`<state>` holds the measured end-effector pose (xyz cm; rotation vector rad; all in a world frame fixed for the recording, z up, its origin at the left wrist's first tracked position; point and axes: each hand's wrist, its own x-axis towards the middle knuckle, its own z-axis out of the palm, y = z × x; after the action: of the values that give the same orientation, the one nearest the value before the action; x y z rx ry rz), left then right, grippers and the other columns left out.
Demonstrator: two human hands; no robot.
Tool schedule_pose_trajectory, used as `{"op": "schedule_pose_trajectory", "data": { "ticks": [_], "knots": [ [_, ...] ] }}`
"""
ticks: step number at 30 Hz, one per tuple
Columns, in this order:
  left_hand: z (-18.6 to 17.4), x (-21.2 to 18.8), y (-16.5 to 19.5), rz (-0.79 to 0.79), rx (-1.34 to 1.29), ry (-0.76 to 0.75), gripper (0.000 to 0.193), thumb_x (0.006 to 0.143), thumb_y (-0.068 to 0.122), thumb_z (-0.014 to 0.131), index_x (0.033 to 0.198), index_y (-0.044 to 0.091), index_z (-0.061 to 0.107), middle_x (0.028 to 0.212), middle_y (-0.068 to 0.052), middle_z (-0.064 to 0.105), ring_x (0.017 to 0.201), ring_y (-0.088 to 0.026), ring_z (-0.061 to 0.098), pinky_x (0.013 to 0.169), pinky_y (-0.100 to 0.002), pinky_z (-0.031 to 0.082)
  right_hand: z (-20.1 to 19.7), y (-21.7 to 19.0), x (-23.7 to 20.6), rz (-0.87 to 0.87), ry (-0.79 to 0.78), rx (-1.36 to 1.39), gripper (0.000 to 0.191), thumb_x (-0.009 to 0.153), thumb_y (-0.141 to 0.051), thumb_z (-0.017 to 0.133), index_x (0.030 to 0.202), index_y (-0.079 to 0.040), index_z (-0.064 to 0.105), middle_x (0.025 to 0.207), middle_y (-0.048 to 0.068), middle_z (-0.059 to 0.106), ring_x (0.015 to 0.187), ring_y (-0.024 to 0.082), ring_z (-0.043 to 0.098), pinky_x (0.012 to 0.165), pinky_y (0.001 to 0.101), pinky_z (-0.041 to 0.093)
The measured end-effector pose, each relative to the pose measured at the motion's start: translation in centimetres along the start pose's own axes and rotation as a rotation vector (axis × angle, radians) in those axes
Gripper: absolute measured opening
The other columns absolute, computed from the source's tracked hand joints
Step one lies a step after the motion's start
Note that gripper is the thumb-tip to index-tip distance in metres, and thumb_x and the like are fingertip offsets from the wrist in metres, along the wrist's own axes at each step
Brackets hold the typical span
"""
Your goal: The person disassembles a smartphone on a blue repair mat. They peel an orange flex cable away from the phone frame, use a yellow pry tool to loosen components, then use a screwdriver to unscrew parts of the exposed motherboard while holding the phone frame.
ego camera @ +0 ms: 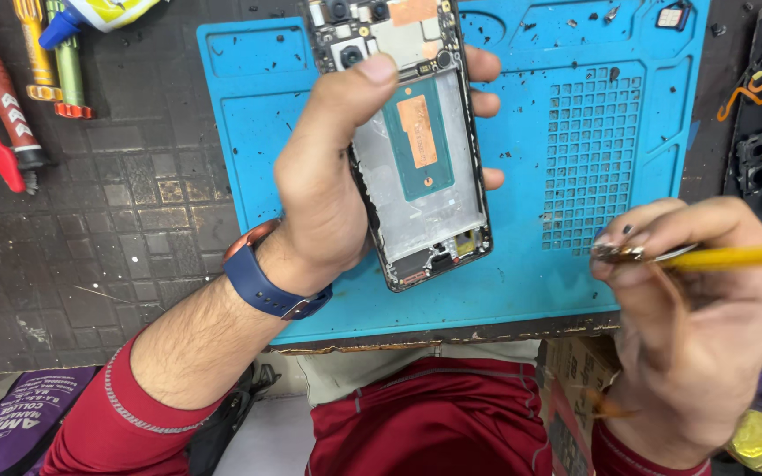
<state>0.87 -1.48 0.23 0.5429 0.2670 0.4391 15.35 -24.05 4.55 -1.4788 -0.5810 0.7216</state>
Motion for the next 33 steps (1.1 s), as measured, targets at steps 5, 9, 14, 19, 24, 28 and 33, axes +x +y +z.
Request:
{"op": "schedule_pose_trajectory", "data": {
  "ticks": [5, 9, 14, 19, 24, 28, 33],
  "knots": [
    [0.1, 0.8, 0.1, -0.061, 0.153, 0.035, 0.055, 0.100, 0.015, 0.042, 0.153, 0.006, 0.033, 0.145, -0.020, 0.056, 0.134, -0.032, 0.059, 0.100, -0.056, 0.065, -1.1, 0.3, 1.1, 0.072, 0.032, 0.120, 0.019, 0.104, 0.003, 0.077, 0.110, 0.003, 0.058, 0.099, 0.016, 0.067, 0.081, 0.017, 0.064, 0.075, 0.0256, 0.052],
    [-0.2, 0.7, 0.3, -0.117, 0.222, 0.067, 0.057, 0.095, 0.012, 0.040, 0.151, 0.008, 0.030, 0.139, -0.018, 0.059, 0.128, -0.030, 0.063, 0.089, -0.051, 0.066, -0.8, 0.0, 1.7, 0.126, 0.053, 0.088, 0.021, 0.101, 0.005, 0.073, 0.118, 0.003, 0.061, 0.095, 0.014, 0.067, 0.078, 0.015, 0.064, 0.072, 0.0246, 0.052],
    [-0.5, 1.1, -0.4, -0.066, 0.560, 0.052, 0.033, 0.109, 0.012, 0.046, 0.140, 0.001, 0.051, 0.105, -0.014, 0.064, 0.090, -0.018, 0.060, 0.077, -0.034, 0.055, -0.2, -1.0, 2.6, 0.219, 0.067, 0.053, 0.012, 0.102, 0.004, 0.061, 0.114, 0.005, 0.063, 0.093, 0.016, 0.067, 0.079, 0.017, 0.065, 0.077, 0.0285, 0.054],
    [-0.1, 0.7, 0.0, 0.067, 0.884, -0.019, 0.031, 0.109, 0.014, 0.058, 0.137, 0.003, 0.064, 0.107, -0.001, 0.073, 0.093, -0.007, 0.064, 0.083, -0.027, 0.057, 0.5, -1.5, 3.5, 0.292, 0.136, -0.029, 0.013, 0.096, 0.003, 0.056, 0.107, 0.001, 0.061, 0.097, 0.014, 0.068, 0.085, 0.018, 0.067, 0.076, 0.0301, 0.057],
    [0.7, 0.6, 1.6, 0.165, 1.283, -0.020, 0.034, 0.104, 0.015, 0.065, 0.137, 0.006, 0.066, 0.093, -0.006, 0.068, 0.075, -0.014, 0.065, 0.068, -0.030, 0.054, 0.2, -1.3, 3.7, 0.244, 0.057, 0.037, 0.006, 0.102, 0.005, 0.059, 0.107, 0.005, 0.063, 0.107, 0.013, 0.066, 0.078, 0.013, 0.056, 0.066, 0.0273, 0.046],
    [1.1, 0.5, 2.0, 0.231, 1.497, -0.085, 0.037, 0.103, 0.013, 0.068, 0.140, 0.007, 0.065, 0.092, -0.011, 0.065, 0.076, -0.025, 0.065, 0.070, -0.037, 0.052, 0.2, -1.2, 3.5, 0.216, 0.071, 0.112, 0.008, 0.102, 0.004, 0.061, 0.109, 0.006, 0.065, 0.094, 0.013, 0.063, 0.071, 0.013, 0.053, 0.060, 0.0248, 0.039],
    [1.2, 0.3, 1.6, 0.422, 1.678, -0.138, 0.033, 0.102, 0.007, 0.068, 0.136, 0.006, 0.068, 0.115, -0.007, 0.066, 0.102, -0.028, 0.066, 0.082, -0.038, 0.056, 1.1, -1.3, 3.6, 0.191, 0.102, 0.115, 0.008, 0.101, 0.000, 0.066, 0.108, 0.002, 0.063, 0.088, 0.012, 0.061, 0.069, 0.012, 0.052, 0.061, 0.0249, 0.042]
  ]
}}
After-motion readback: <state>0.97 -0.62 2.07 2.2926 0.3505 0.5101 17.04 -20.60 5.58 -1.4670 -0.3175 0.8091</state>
